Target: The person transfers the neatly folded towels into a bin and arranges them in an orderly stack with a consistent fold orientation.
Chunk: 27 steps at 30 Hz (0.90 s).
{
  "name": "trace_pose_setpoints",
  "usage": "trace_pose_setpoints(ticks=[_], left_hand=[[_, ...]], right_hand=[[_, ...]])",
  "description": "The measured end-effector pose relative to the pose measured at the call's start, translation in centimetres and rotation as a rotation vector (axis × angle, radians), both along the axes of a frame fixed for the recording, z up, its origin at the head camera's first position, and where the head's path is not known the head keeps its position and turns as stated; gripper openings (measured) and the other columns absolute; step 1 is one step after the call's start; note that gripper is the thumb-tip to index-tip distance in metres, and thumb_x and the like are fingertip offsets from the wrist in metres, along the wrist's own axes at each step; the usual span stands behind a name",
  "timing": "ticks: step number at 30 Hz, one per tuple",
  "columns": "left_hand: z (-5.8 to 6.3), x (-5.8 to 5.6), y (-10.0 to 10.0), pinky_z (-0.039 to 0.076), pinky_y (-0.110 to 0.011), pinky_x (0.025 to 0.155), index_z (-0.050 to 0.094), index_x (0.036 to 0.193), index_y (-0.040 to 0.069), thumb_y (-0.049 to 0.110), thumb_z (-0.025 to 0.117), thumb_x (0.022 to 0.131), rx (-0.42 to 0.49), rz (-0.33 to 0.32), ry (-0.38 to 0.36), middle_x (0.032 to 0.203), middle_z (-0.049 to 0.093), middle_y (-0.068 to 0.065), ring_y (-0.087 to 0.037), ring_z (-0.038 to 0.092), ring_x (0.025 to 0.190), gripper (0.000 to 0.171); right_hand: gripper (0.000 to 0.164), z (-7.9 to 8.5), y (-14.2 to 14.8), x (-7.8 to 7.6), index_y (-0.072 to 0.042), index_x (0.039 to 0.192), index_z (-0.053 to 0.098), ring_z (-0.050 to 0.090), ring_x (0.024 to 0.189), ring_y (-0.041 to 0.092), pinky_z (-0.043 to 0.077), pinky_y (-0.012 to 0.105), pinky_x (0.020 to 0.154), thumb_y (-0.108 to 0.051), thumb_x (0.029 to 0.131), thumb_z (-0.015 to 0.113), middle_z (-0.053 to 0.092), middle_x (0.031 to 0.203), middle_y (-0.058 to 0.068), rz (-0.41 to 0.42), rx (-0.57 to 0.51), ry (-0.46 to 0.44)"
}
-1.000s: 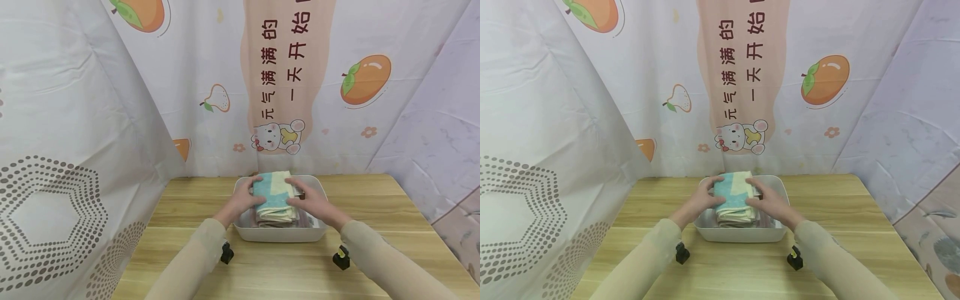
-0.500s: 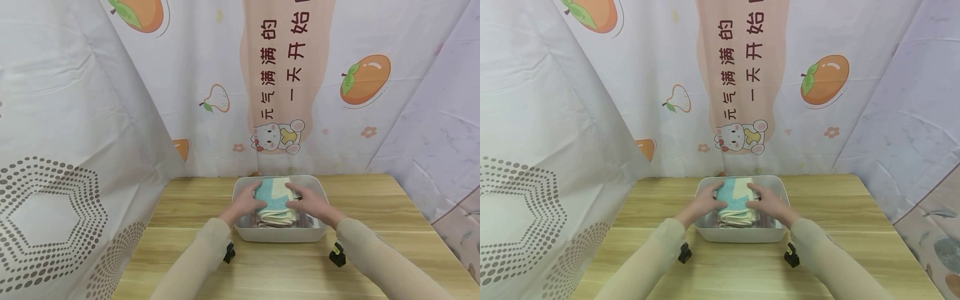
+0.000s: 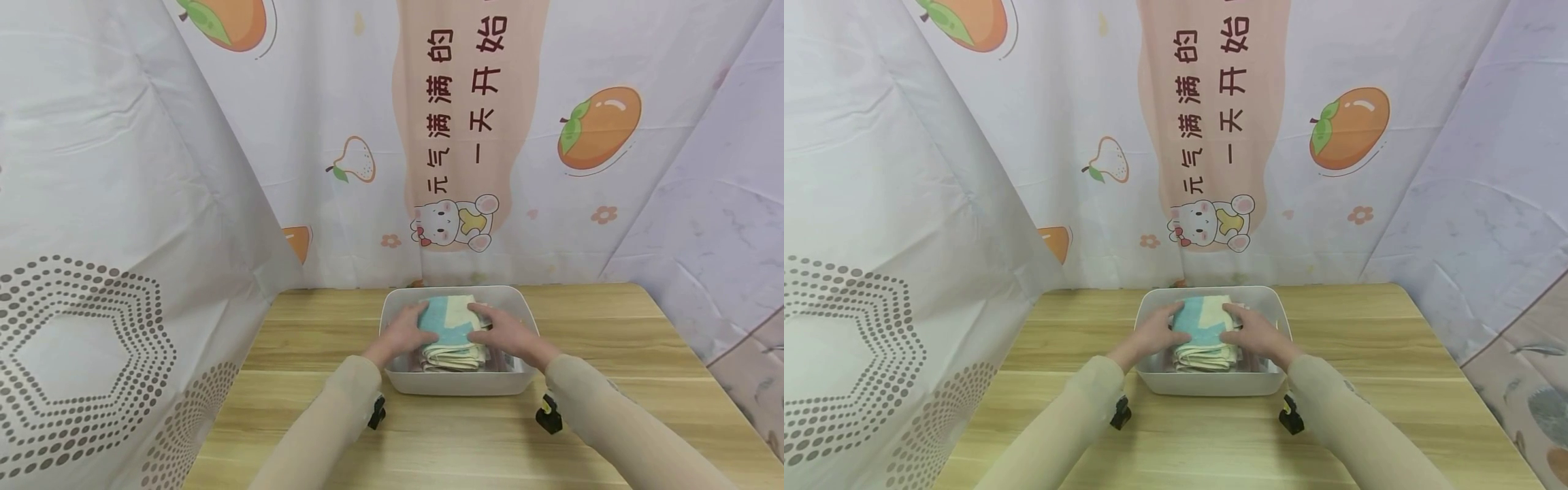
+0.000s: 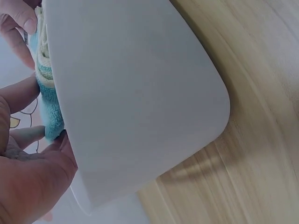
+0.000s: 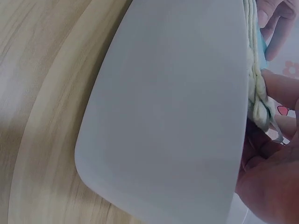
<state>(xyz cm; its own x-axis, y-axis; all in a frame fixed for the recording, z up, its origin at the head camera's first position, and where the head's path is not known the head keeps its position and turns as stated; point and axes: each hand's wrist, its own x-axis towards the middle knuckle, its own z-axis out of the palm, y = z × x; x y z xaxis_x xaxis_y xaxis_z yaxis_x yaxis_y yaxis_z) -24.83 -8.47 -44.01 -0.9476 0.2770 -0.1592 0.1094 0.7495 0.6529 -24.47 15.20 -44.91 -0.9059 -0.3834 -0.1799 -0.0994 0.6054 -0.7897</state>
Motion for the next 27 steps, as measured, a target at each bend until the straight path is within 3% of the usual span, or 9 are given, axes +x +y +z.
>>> trace_pose_setpoints(ticks=[5,16,27], left_hand=[[-0.18,0.1,0.05,0.025,-0.053,0.104,0.029,0.146,0.014,0.037,0.067,0.085,-0.019,-0.001,-0.018,0.148,0.025,-0.014,-0.031,0.029,0.132,0.076],[-0.67,0.21,-0.2,0.031,-0.044,0.104,0.028,0.145,0.005,0.042,0.06,0.089,-0.06,-0.04,-0.031,0.147,0.023,-0.016,-0.03,0.031,0.132,0.074],[-0.76,0.11,-0.24,0.03,-0.045,0.104,0.031,0.144,0.006,0.04,0.059,0.089,-0.077,-0.055,-0.008,0.147,0.028,-0.017,-0.03,0.03,0.133,0.071]], right_hand=[[0.07,-0.11,0.1,-0.22,-0.014,0.146,0.031,0.021,0.135,0.036,0.023,0.057,0.104,-0.035,0.087,0.064,0.025,0.15,0.014,0.006,0.035,0.001],[0.07,-0.16,0.21,-0.15,-0.011,0.147,0.028,0.015,0.136,0.04,0.02,0.058,0.104,-0.035,0.09,0.061,0.021,0.15,0.019,0.036,0.102,-0.005],[0.072,-0.31,0.35,-0.11,-0.013,0.147,0.027,0.021,0.134,0.04,0.025,0.058,0.102,-0.038,0.089,0.061,0.025,0.148,0.019,0.059,0.139,0.013]])
